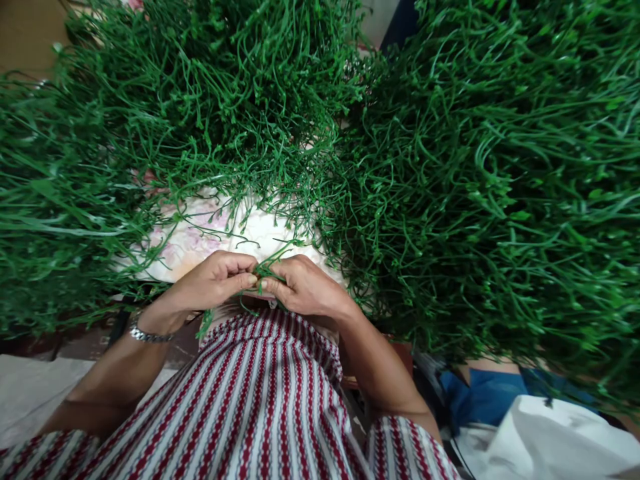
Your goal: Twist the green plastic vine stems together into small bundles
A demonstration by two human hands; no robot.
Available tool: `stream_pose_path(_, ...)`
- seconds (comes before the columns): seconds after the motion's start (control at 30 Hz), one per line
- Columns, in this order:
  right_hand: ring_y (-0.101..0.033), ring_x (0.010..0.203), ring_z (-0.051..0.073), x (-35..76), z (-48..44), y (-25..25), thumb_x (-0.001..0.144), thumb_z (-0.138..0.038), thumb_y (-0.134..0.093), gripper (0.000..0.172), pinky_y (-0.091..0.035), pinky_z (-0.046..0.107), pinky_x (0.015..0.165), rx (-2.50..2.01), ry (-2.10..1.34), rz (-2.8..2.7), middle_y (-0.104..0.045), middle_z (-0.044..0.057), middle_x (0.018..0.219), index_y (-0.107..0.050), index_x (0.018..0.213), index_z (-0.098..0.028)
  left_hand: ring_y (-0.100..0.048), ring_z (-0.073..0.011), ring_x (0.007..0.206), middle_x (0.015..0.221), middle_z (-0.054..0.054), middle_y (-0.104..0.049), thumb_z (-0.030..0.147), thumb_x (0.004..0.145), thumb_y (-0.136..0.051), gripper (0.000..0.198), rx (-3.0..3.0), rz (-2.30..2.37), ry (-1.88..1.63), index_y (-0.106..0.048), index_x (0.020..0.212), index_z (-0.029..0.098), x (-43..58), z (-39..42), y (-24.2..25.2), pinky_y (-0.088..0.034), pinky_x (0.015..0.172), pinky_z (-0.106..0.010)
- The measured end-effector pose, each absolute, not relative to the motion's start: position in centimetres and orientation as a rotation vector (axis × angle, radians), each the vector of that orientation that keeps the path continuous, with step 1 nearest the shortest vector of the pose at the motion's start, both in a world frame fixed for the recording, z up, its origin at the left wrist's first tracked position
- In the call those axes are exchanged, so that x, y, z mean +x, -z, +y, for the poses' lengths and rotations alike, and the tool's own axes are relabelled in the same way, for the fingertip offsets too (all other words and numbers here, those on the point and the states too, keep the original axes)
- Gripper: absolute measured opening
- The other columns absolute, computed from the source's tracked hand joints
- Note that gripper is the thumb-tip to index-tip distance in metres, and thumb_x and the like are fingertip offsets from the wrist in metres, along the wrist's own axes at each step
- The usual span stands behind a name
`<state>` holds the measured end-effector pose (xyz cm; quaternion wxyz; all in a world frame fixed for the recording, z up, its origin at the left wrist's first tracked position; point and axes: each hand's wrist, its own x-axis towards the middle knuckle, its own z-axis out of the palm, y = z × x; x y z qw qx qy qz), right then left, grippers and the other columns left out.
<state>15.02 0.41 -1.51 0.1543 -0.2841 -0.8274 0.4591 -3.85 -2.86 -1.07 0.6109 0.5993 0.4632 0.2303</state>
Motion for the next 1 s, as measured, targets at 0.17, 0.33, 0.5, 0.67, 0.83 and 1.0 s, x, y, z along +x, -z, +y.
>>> stream_pose_path(0.17, -0.025, 0.042, 0.003, 14.7, 0.8, 1.6, 0.083, -0.05, -0.049, 0.044, -0.02, 0.019, 0.041, -0.725, -1.843, -1.983, -0.031, -0.007, 0.047, -0.043, 0.058, -0.014, -0.025, -0.0028, 0.039, 0.045, 0.007, -0.034, 0.034, 0.065, -0.064, 0.031, 0.951, 0.844, -0.656, -0.045, 0.053, 0.013, -3.8, -2.0, 1.7, -0.016, 0.039, -0.018)
stream_pose_path(0.33, -0.029, 0.039, 0.004, 14.1, 0.5, 2.2, 0.075, -0.054, -0.059, 0.046, -0.02, 0.02, 0.039, -0.669, -2.121, -1.563, -0.038, -0.005, 0.045, -0.051, 0.058, -0.013, -0.03, -0.0022, 0.034, 0.048, 0.001, -0.053, 0.035, 0.054, -0.075, 0.031, 0.637, 0.751, -0.706, -0.055, 0.056, 0.01, -3.7, -2.4, 2.5, -0.018, 0.035, -0.017)
stream_pose_path(0.5, -0.032, 0.04, 0.005, 13.9, -0.3, 2.5, 0.077, -0.044, -0.061, 0.036, -0.021, 0.021, 0.041, -0.481, -2.306, -1.468, -0.042, -0.004, 0.047, -0.054, 0.059, -0.012, -0.041, -0.0066, 0.039, 0.047, -0.003, -0.056, 0.033, 0.052, -0.078, 0.029, 0.593, 0.655, -0.718, -0.06, 0.053, 0.01, -3.9, -3.3, 2.7, -0.026, 0.038, -0.018)
stream_pose_path(0.67, -0.033, 0.039, 0.006, 13.4, -0.8, 2.7, 0.076, -0.047, -0.061, 0.037, -0.023, 0.021, 0.04, -0.574, -2.204, -1.199, -0.038, -0.006, 0.048, -0.047, 0.061, -0.016, -0.025, -0.0014, 0.031, 0.042, 0.003, -0.047, 0.033, 0.061, -0.074, 0.025, 0.48, 0.592, -0.954, -0.062, 0.059, 0.012, -3.2, -3.5, 2.6, -0.023, 0.034, -0.017)
stream_pose_path(0.83, -0.031, 0.049, 0.006, 13.7, -0.2, 2.2, 0.082, -0.049, -0.052, 0.04, -0.023, 0.021, 0.045, -0.895, -1.624, -1.705, -0.034, -0.005, 0.055, -0.045, 0.061, -0.015, -0.034, -0.0011, 0.036, 0.055, 0.004, -0.053, 0.029, 0.068, -0.07, 0.019, 0.5, 0.906, -1.253, -0.058, 0.07, 0.014, -2.1, -3.3, 2.1, -0.026, 0.034, -0.012)
stream_pose_path(1.0, -0.031, 0.053, 0.007, 13.3, -0.4, 2.1, 0.087, -0.036, -0.047, 0.031, -0.026, 0.02, 0.051, -1.051, -1.184, -1.91, -0.033, -0.005, 0.058, -0.041, 0.063, -0.017, -0.03, -0.0019, 0.038, 0.046, 0.007, -0.038, 0.035, 0.074, -0.065, 0.022, 0.712, 1.0, -1.225, -0.056, 0.072, 0.015, -1.7, -3.7, 2.5, -0.024, 0.037, -0.013)
